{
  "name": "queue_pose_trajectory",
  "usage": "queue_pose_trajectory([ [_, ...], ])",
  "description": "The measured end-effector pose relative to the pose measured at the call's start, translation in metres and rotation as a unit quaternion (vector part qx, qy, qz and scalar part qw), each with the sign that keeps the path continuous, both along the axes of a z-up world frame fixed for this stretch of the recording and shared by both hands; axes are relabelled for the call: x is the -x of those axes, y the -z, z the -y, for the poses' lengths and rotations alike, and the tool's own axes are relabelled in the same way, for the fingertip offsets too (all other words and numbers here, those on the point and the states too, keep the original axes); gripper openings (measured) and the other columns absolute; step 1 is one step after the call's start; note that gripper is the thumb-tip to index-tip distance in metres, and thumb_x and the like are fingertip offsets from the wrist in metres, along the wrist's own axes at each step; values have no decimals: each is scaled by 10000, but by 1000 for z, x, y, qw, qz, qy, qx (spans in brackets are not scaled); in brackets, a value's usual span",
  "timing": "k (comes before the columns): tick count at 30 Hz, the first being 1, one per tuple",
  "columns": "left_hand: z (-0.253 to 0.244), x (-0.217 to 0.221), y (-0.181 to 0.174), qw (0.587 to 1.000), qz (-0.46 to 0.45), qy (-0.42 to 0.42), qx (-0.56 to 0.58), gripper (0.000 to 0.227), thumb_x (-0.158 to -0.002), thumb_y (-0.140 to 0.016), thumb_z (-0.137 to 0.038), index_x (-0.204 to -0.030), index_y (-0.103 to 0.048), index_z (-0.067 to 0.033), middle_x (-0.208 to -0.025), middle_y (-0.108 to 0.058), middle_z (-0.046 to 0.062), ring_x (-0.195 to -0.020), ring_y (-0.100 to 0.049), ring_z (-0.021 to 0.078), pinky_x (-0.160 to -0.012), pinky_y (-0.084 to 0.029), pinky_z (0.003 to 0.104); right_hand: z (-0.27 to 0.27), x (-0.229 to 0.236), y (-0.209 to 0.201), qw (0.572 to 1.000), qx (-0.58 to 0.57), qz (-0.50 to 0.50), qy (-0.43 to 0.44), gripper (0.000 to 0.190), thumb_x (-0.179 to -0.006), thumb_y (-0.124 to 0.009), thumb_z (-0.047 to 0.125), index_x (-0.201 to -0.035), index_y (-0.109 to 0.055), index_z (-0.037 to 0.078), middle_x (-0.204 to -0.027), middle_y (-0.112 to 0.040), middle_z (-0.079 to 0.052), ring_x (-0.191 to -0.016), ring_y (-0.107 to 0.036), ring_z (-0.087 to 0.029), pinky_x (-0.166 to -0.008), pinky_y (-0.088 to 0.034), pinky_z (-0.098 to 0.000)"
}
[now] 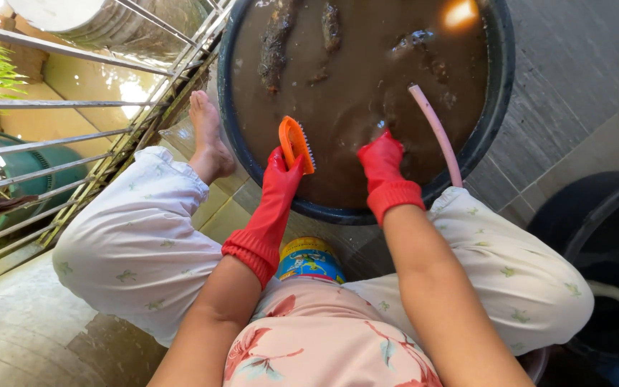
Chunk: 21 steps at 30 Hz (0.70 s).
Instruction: A person wearing red gloves uses an orange scrub brush to clean a large, muddy root vegetable in a basin of water.
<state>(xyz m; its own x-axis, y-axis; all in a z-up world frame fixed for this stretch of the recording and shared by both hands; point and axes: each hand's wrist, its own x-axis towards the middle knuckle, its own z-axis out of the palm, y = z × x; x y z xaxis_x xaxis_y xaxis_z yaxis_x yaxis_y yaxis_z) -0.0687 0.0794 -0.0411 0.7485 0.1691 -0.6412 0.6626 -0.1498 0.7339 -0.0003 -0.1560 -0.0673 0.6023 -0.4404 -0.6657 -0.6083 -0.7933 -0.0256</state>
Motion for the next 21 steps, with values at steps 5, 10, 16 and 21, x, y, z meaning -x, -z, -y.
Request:
queue_pose_trajectory([
  [5, 0, 3, 3, 999, 13, 22, -24, 665, -927, -765, -431, -1446, -529, -88, -1272, -672, 260, -1204, -664, 395, -1029, -554, 481, -29, 5, -13, 937, -177, 278, 114, 644, -886, -822, 300, -1360, -546, -38, -1331, -623, -319, -1298, -586, -427, -1120, -497, -487],
  [10, 3, 1, 8, 1000, 7, 13, -16, 626, -941, -763, -419, -1442, -540, -118, -1255, -688, 225, -1160, -695, 374, -995, -574, 444, -13, -8, 2, 872, -370, 224, 228, 1092, -835, -912, 499, -1554, -318, -70, -1549, -420, -332, -1473, -389, -414, -1247, -354, -467],
  [16, 3, 3, 26, 998, 25, 12, -52, 634, -945, -727, -423, -1454, -541, -93, -1291, -656, 282, -1220, -642, 436, -1049, -546, 475, -6, 27, 1, 621, -593, 157, 488, 622, -755, -806, 40, -1345, -624, 118, -1262, -653, -195, -1138, -673, -459, -951, -601, -580],
  [21, -7, 8, 123, 972, 27, 158, -175, 685, -918, -697, -533, -1477, -546, -167, -1270, -690, 227, -1196, -665, 397, -1062, -547, 466, -60, 37, -116, 710, -542, 194, 406, 707, -853, -759, 369, -1455, -537, 74, -1429, -572, -271, -1325, -538, -464, -1142, -434, -552],
])
